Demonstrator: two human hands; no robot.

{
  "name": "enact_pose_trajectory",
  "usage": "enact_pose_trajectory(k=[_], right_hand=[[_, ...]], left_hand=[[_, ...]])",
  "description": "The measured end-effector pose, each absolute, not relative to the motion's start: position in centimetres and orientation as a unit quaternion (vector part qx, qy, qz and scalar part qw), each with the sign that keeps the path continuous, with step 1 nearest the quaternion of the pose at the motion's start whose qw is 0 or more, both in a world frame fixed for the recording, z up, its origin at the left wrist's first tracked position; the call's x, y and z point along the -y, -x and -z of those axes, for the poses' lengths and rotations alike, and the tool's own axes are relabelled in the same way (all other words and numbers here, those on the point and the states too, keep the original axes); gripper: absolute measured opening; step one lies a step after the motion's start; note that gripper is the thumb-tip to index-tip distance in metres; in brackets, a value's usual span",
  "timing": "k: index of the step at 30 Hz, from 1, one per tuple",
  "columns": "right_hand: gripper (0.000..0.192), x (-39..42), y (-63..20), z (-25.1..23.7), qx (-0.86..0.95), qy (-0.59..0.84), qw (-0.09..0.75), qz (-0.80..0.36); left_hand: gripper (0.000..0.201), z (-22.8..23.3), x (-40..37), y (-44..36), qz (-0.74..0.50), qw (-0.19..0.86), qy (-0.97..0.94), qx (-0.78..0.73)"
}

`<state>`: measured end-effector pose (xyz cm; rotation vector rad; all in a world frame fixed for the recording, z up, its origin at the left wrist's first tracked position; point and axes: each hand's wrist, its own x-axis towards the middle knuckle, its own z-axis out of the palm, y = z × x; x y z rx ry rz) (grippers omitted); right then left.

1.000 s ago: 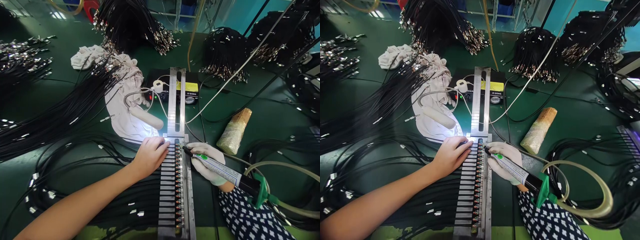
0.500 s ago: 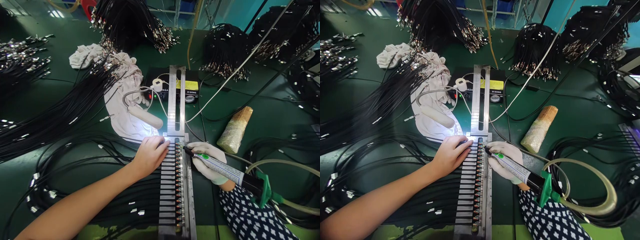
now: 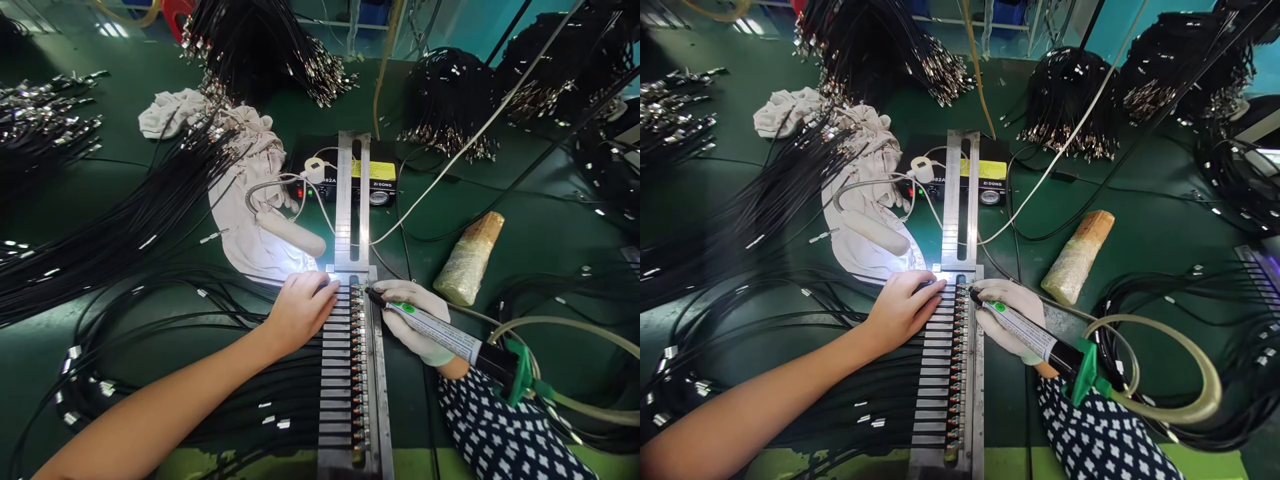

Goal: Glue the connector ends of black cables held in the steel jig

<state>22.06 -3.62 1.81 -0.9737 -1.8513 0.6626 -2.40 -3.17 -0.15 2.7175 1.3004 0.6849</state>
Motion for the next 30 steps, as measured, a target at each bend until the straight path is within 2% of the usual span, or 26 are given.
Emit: enact_pose_trajectory(k=[26,30], right_hand=[[0.014,3.97,-22.12,-2.24,0.747,0.398,0.458,-0.271],[0.016,4.28,-22.43,-2.38,0.739,0.377,0.486,-0.275]], left_hand=[[0.027,0.39,3.2,2.48,-0.221,0.037,-0.877,-0.426],[0.026,0.46,3.18,2.52,-0.221,0.034,-0.878,-0.423]])
